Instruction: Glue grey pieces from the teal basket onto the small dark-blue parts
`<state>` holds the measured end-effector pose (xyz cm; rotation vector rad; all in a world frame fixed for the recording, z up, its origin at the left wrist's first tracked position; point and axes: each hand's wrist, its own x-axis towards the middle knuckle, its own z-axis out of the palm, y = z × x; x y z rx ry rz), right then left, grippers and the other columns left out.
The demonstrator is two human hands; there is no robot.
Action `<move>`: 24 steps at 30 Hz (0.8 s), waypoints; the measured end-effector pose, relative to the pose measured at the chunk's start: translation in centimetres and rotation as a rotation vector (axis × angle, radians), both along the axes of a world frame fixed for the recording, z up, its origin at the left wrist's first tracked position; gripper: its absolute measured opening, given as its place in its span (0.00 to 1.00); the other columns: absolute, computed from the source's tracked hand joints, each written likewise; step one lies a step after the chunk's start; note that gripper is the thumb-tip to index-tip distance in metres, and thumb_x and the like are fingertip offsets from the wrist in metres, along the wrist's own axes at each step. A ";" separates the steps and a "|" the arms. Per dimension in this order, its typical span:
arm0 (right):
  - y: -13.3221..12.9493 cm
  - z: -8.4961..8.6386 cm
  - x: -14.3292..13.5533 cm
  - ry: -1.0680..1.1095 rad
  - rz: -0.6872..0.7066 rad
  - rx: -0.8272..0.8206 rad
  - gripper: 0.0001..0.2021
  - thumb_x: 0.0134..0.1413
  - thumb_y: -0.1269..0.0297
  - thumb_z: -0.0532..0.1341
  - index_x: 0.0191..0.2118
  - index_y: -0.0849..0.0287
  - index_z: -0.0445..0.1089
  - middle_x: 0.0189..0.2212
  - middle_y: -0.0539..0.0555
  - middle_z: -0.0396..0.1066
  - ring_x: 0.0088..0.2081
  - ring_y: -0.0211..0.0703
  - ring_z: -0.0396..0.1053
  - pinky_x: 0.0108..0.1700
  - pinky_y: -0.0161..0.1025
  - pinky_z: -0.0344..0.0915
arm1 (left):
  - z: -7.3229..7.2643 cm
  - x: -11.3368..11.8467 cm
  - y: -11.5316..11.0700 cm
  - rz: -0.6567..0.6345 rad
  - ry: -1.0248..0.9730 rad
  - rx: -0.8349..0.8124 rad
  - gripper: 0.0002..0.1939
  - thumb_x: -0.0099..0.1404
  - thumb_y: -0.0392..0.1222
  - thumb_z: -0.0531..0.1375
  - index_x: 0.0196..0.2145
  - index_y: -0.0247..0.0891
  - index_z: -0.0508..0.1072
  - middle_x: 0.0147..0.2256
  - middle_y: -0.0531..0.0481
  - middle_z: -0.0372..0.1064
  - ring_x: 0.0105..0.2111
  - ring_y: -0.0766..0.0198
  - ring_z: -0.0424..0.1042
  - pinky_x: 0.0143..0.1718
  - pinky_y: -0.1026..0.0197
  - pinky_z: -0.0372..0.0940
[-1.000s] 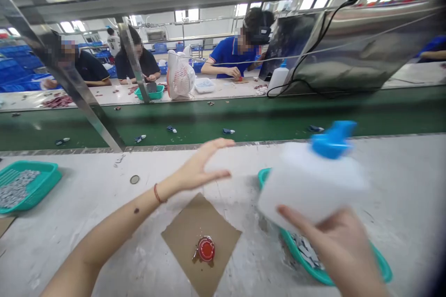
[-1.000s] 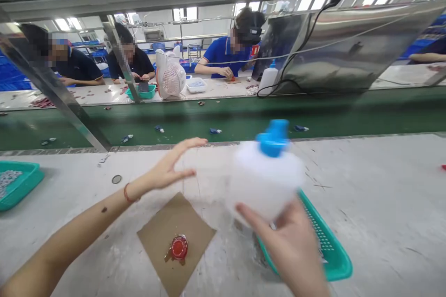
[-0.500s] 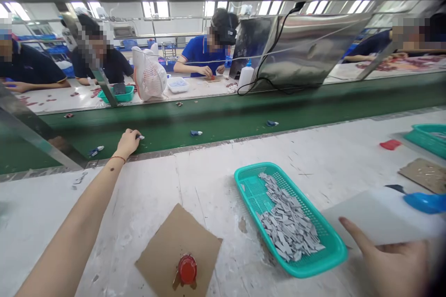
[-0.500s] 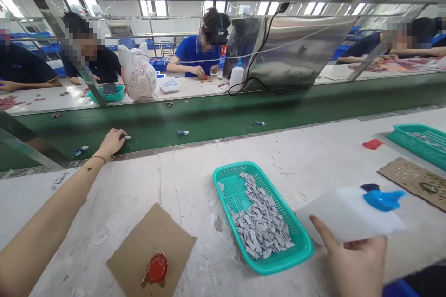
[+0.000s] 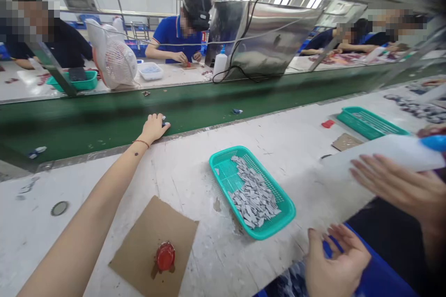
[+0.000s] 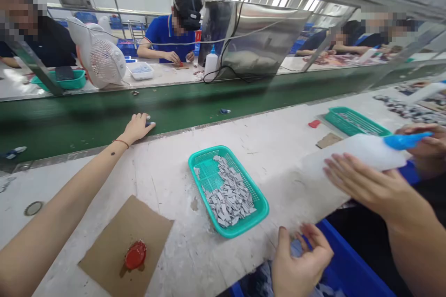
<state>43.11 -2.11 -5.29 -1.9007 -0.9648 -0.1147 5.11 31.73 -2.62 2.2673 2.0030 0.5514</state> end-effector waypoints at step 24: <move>10.0 5.4 -5.0 -0.566 0.860 -0.678 0.12 0.58 0.64 0.55 0.35 0.59 0.76 0.38 0.59 0.76 0.36 0.52 0.75 0.36 0.45 0.69 | 2.3 -4.8 -22.1 -0.279 -0.262 -0.213 0.22 0.72 0.47 0.45 0.58 0.39 0.63 0.51 0.41 0.67 0.49 0.52 0.69 0.46 0.53 0.64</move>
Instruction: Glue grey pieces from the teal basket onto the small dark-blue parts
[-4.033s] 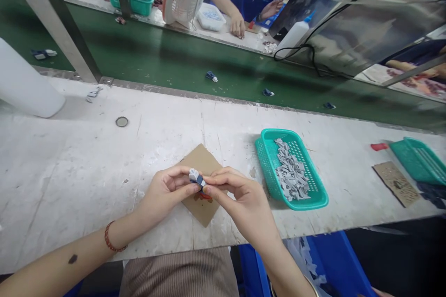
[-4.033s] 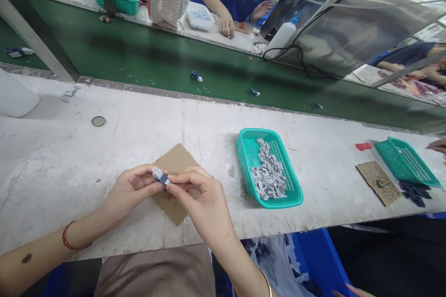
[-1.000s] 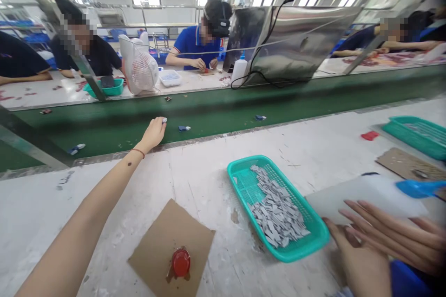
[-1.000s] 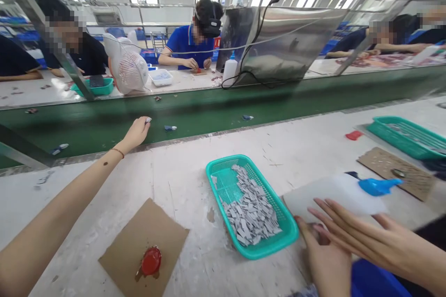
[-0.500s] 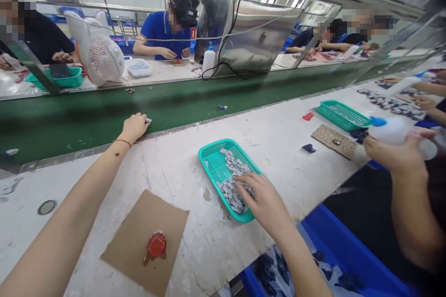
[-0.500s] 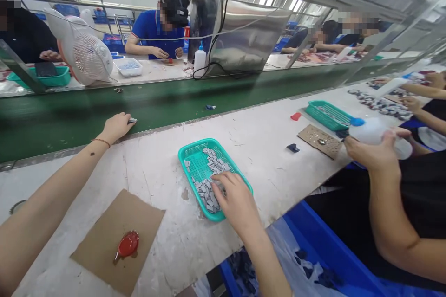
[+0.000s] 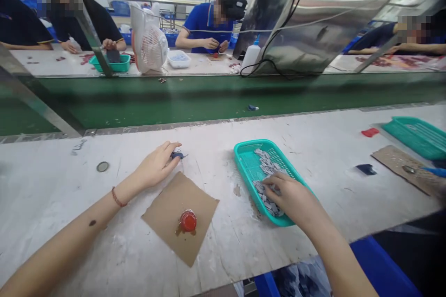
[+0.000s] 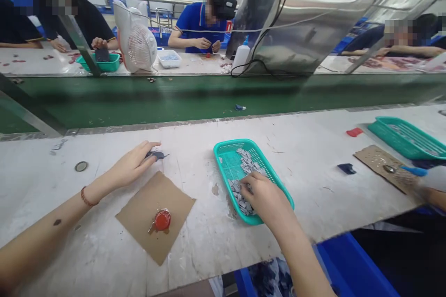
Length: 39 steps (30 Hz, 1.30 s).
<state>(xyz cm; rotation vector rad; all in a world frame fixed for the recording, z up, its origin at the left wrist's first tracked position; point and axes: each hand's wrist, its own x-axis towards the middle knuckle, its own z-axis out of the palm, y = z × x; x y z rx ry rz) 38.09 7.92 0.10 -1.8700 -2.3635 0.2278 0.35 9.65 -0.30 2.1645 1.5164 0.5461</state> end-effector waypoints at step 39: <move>-8.9 -0.1 -16.3 0.335 0.490 0.082 0.09 0.63 0.74 0.57 0.42 0.60 0.74 0.38 0.58 0.74 0.39 0.47 0.72 0.40 0.44 0.71 | -2.2 0.0 -10.3 0.387 -1.271 -0.659 0.14 0.57 0.41 0.69 0.39 0.39 0.70 0.41 0.52 0.73 0.34 0.66 0.78 0.40 0.64 0.72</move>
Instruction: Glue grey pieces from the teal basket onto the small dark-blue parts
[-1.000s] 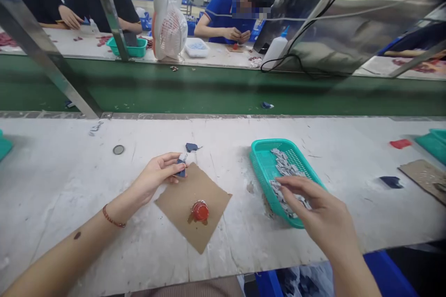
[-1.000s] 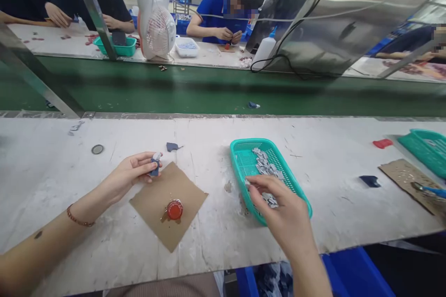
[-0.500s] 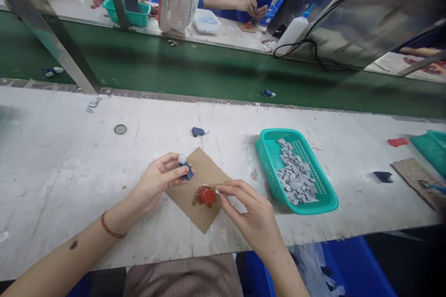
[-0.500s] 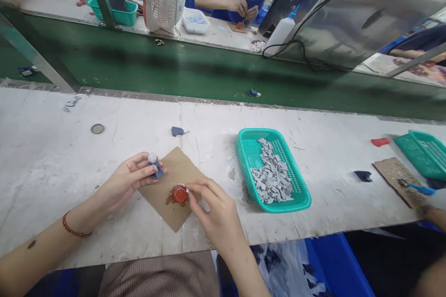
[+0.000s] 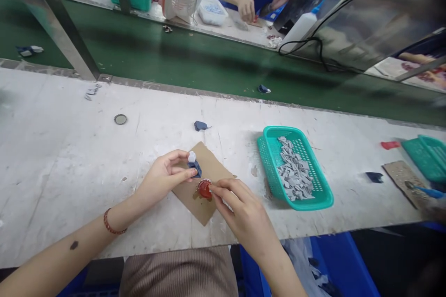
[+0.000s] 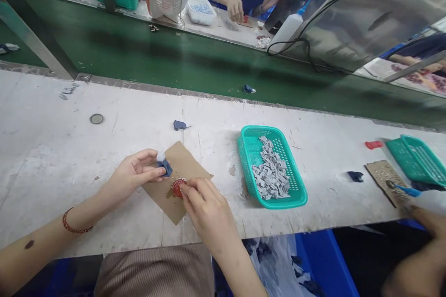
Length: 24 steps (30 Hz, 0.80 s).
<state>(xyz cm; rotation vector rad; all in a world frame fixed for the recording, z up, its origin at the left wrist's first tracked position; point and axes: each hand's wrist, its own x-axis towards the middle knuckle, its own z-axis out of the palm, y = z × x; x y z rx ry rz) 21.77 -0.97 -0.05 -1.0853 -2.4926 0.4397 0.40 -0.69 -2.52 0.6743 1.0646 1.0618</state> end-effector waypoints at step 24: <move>1.4 3.3 -3.2 0.569 -0.270 -0.556 0.05 0.55 0.69 0.65 0.36 0.55 0.80 0.35 0.54 0.78 0.38 0.44 0.76 0.40 0.40 0.76 | 1.4 1.0 -1.8 -0.028 -0.034 0.091 0.09 0.60 0.40 0.67 0.34 0.40 0.69 0.33 0.48 0.78 0.33 0.58 0.78 0.39 0.55 0.71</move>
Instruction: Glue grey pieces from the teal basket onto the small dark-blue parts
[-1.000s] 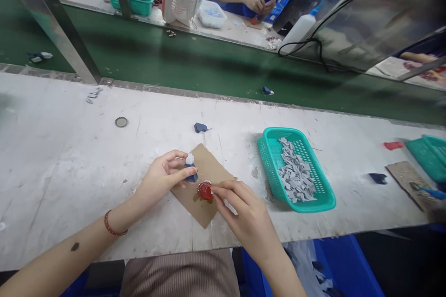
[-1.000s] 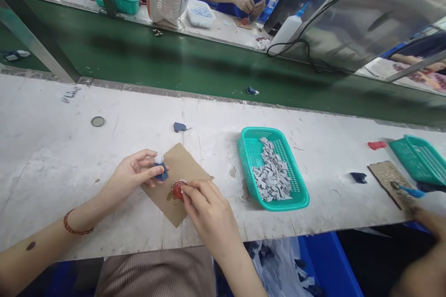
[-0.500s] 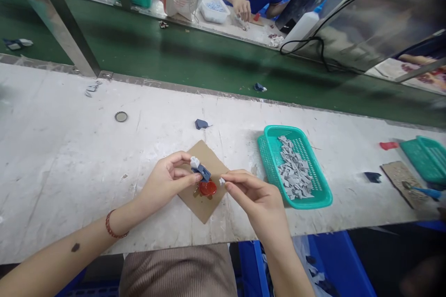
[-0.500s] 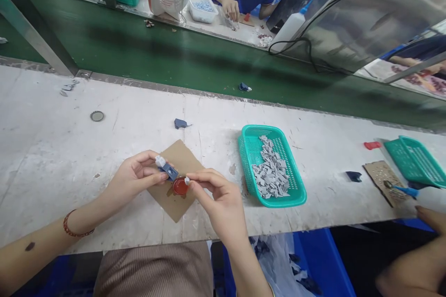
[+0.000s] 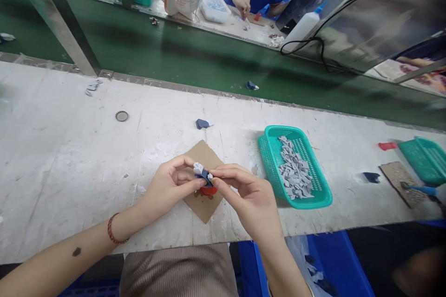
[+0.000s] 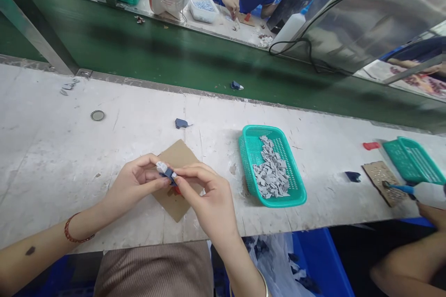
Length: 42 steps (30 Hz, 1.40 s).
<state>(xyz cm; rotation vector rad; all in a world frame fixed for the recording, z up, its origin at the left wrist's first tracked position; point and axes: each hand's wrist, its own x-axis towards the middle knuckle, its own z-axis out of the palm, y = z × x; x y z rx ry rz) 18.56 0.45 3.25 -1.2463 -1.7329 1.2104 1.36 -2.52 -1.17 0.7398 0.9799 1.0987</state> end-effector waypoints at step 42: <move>7.4 -4.4 17.3 -0.839 -0.203 0.327 0.12 0.55 0.68 0.56 0.36 0.58 0.78 0.35 0.59 0.78 0.39 0.55 0.74 0.41 0.50 0.69 | -1.1 -9.7 20.1 0.436 1.153 0.250 0.14 0.56 0.44 0.63 0.40 0.37 0.72 0.43 0.42 0.75 0.38 0.54 0.75 0.41 0.55 0.67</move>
